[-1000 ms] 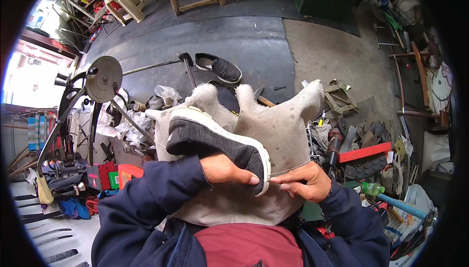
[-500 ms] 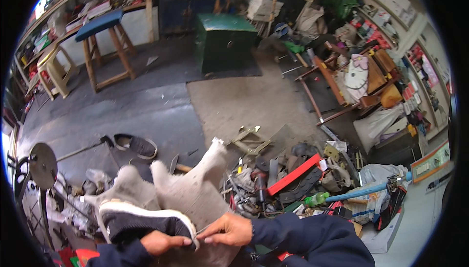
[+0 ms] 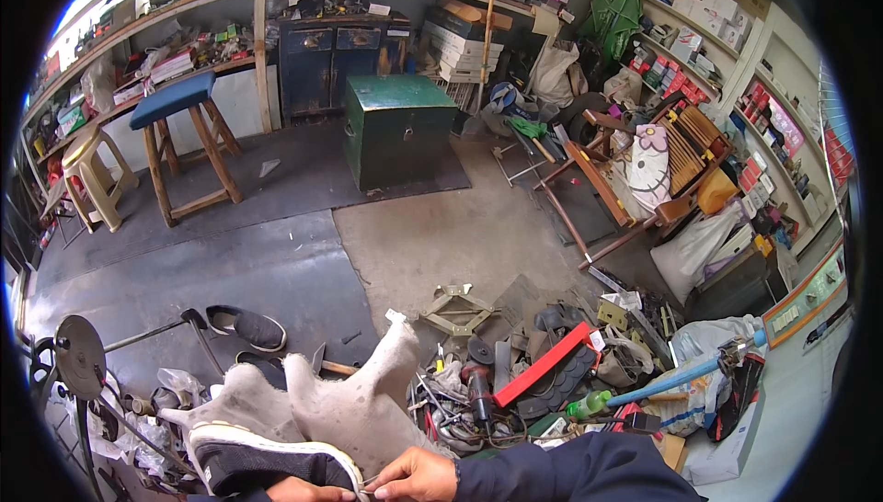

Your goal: The person sews a black slip-on shoe using a curved awl and white thread, repeatedly piercing the sole-to-upper seam and pulling the thread through. The shoe is held on a padded lap rest while the hands rotate it to access different sections of the seam.

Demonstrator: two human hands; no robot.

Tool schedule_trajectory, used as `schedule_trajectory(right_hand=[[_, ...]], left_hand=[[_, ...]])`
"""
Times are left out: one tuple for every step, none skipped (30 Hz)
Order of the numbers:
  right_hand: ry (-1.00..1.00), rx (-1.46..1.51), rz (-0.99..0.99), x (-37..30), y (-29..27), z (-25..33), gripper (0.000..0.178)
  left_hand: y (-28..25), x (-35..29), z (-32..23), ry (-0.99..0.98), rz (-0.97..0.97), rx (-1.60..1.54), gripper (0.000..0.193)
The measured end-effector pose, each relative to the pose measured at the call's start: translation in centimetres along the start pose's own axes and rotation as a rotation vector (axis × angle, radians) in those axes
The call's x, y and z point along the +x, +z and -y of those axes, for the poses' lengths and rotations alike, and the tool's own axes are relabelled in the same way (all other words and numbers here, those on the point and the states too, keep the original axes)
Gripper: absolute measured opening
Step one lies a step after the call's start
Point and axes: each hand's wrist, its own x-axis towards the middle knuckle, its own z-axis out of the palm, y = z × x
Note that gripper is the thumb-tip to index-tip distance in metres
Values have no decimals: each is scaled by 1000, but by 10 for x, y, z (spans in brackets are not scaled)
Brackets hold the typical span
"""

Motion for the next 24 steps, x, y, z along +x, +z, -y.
schedule_trajectory(right_hand=[[51, 66, -2, 0, 0, 0, 21], [106, 134, -2, -1, 0, 0, 20], [119, 64, -10, -4, 0, 1, 17], [44, 14, -34, -7, 0, 3, 17], [-26, -25, -60, -12, 2, 5, 17], [-95, -58, -90, -17, 3, 6, 17], [-88, -108, -90, -24, 0, 9, 16], [-103, -116, -97, -30, 0, 12, 16], [-122, -128, -102, -35, -2, 15, 16], [-143, -141, -106, -41, -3, 18, 15], [-138, -206, -113, -45, -4, 21, 16], [-147, -206, -116, -48, -4, 24, 18], [-130, -236, -134, -54, -2, 28, 19], [-113, -265, -153, -59, 0, 31, 19], [-119, -285, -165, -65, 2, 35, 20], [-123, -306, -178, -70, 5, 38, 21], [-101, -331, -189, -76, 9, 42, 22], [-116, -327, -175, -81, 12, 45, 20], [-104, -335, -186, -84, 15, 48, 20], [-108, -329, -177, -88, 17, 51, 21], [-91, -329, -182, -92, 20, 54, 22], [-42, -309, -203, -96, 22, 55, 22], [-49, -309, -195, -99, 24, 57, 22], [20, -332, -229, -103, 25, 59, 22]], left_hand=[[2, 3, -2, 58, 151, -141, 24], [5, 5, -2, 71, 164, -106, 24], [7, 7, -2, 87, 172, -73, 25], [10, 10, -3, 108, 175, -43, 25], [13, 11, -3, 105, 145, 16, 26], [17, 13, -5, 100, 151, -3, 27], [19, 15, -8, 17, 124, 35, 27], [21, 16, -11, -61, 92, 69, 28], [24, 15, -14, 23, 139, 56, 29], [27, 14, -19, 205, 233, -51, 30], [29, 10, -21, 175, 210, -41, 32], [31, 6, -24, 135, 200, -30, 33], [30, 3, -27, 248, 210, 29, 36], [30, -2, -28, 271, 228, 12, 38], [27, -6, -28, 256, 181, 33, 38], [26, -11, -26, 329, 179, 44, 38], [24, -13, -24, 374, 259, -24, 40], [21, -17, -18, 439, 361, -153, 45], [21, -19, -13, 408, 320, -171, 48], [19, -21, -6, 469, 352, -209, 51], [16, -21, 0, 436, 366, -223, 54], [12, -21, 5, 382, 334, -224, 54], [5, -20, 9, 475, 352, -205, 56], [-3, -20, 13, 548, 368, -173, 58]])
